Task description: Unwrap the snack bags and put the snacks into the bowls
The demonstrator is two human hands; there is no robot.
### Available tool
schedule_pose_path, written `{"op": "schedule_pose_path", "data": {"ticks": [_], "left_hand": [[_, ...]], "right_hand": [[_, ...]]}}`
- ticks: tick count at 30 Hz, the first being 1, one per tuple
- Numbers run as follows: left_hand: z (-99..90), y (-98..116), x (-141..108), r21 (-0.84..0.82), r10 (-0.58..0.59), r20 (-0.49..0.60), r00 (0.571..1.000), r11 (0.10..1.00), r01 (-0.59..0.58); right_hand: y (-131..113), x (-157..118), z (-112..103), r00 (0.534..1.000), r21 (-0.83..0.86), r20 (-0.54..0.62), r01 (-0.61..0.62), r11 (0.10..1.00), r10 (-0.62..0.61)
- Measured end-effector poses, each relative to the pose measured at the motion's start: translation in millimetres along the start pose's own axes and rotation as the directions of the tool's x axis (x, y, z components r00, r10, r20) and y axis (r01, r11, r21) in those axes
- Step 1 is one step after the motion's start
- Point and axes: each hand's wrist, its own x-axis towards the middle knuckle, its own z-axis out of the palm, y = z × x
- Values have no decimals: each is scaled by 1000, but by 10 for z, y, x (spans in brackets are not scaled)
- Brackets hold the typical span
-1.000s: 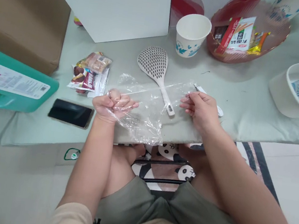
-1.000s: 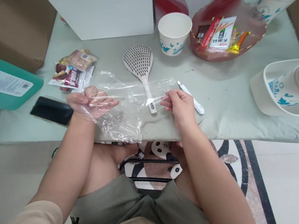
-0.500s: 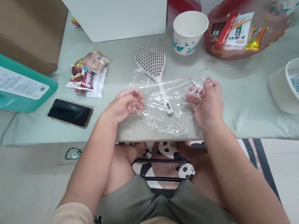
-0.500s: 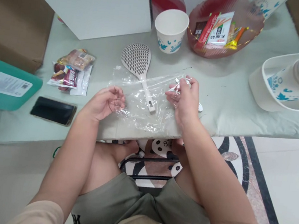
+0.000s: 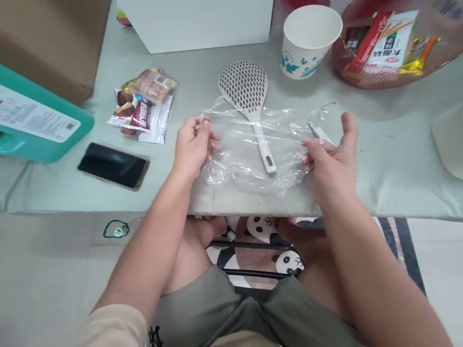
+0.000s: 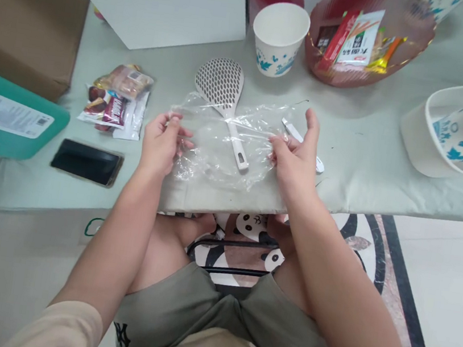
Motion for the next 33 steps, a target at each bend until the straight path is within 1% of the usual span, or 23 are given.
{"op": "schedule_pose_path", "data": {"ticks": [2, 4, 7, 10, 12, 14, 17, 19, 20, 21, 22, 23, 24, 25, 26, 27, 29, 31, 33], "left_hand": [[10, -14, -12, 47, 31, -14, 999, 998, -30], [25, -18, -26, 42, 40, -22, 999, 998, -39], [33, -34, -29, 40, 59, -38, 998, 998, -57], [-13, -84, 8, 127, 162, -45, 986, 980, -155], [-72, -125, 52, 201, 246, -36, 969, 951, -234], [-134, -154, 101, 221, 299, -2, 954, 931, -291], [-194, -149, 129, 205, 334, 50, 941, 919, -337], [-208, -115, 73, 230, 364, 12, 931, 905, -357], [-210, -94, 19, 243, 396, -20, 918, 893, -379], [-209, -74, -51, 257, 437, -39, 899, 873, -414], [-204, -58, -130, 269, 487, -32, 873, 845, -462], [-196, -49, -211, 292, 528, 22, 849, 809, -511], [-185, -48, -286, 328, 555, 106, 825, 764, -556], [-171, -57, -348, 370, 571, 165, 804, 720, -587], [-155, -75, -392, 406, 581, 180, 794, 691, -598], [-140, -98, -413, 436, 583, 159, 797, 683, -586], [-120, -155, -390, 462, 552, 50, 832, 726, -509], [-126, -209, -296, 470, 491, -32, 871, 776, -420], [-161, -245, -173, 489, 465, -76, 882, 788, -374]], "right_hand": [[13, -26, -9, 1000, -23, 18, -6, 1000, 7], [43, -118, -11, 995, -86, 98, -4, 996, 12], [102, -291, -4, 975, -203, 222, 62, 977, -16], [109, -369, 0, 956, -270, 288, 141, 953, -60], [64, -346, -7, 962, -265, 257, 163, 950, -94], [-1, -284, -19, 980, -212, 161, 147, 966, -114], [-70, -171, -41, 996, -97, 8, 92, 991, -92], [-74, -109, -48, 996, -45, -51, 68, 997, -70], [-66, -84, -49, 996, -29, -68, 64, 998, -66], [-56, -64, -47, 995, -18, -78, 62, 998, -63], [-46, -48, -44, 995, -8, -86, 59, 998, -59], [-38, -35, -40, 994, 4, -96, 51, 999, -50], [-35, -26, -34, 994, 19, -106, 37, 999, -35], [-37, -18, -28, 993, 35, -118, 19, 999, -15], [-42, -12, -21, 992, 52, -129, 3, 999, 4], [-51, -8, -14, 990, 67, -139, -9, 998, 19], [-74, -3, 2, 989, 87, -146, -18, 996, 31], [-101, -5, 20, 989, 94, -143, -21, 995, 35], [-125, -9, 34, 989, 93, -142, -32, 995, 45]]}}
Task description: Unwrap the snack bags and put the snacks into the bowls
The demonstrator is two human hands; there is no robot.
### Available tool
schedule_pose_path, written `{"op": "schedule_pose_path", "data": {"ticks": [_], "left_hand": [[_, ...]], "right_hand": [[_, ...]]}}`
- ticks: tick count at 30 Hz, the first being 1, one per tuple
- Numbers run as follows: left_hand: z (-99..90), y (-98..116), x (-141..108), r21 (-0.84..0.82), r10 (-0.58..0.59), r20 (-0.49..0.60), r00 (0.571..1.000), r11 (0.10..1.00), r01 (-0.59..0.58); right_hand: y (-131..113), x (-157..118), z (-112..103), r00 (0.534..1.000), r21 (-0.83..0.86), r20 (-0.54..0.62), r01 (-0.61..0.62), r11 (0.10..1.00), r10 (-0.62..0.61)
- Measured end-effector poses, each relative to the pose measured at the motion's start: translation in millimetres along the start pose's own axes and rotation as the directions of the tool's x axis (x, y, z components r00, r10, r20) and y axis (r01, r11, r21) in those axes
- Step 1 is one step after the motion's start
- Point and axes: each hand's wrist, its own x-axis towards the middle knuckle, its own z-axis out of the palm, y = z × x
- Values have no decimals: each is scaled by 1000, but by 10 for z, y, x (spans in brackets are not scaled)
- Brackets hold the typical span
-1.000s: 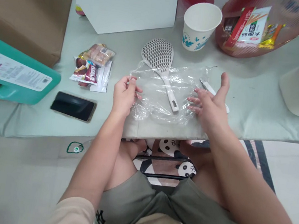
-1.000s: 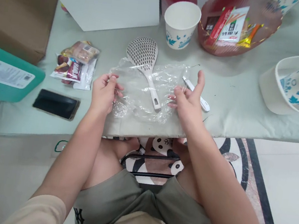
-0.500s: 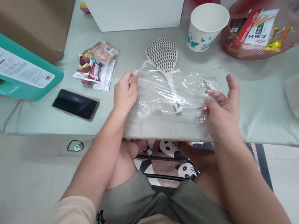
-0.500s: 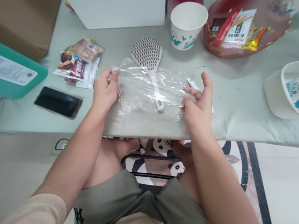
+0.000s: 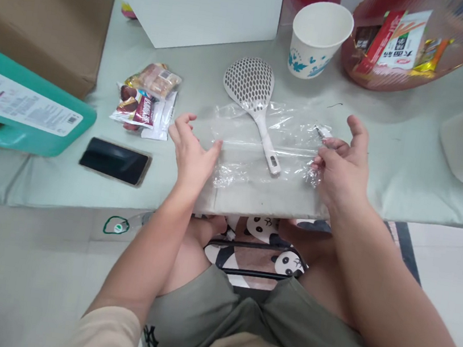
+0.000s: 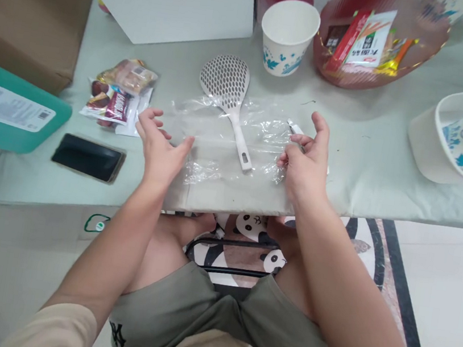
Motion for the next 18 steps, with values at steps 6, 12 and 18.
{"op": "schedule_pose_path", "data": {"ticks": [6, 12, 18], "left_hand": [[-114, -41, 127, -36, -36, -133, 990, 999, 31], [-223, 234, -153, -150, 437, 514, 738, 893, -424], [-169, 104, -209, -33, 398, 732, 553, 831, -555]], "right_hand": [[-7, 25, -12, 999, -1, -33, -11, 1000, 11], [83, 89, -82, 1000, -43, 4, 30, 999, -29], [85, 87, -155, 999, -57, 13, 35, 998, -34]]}}
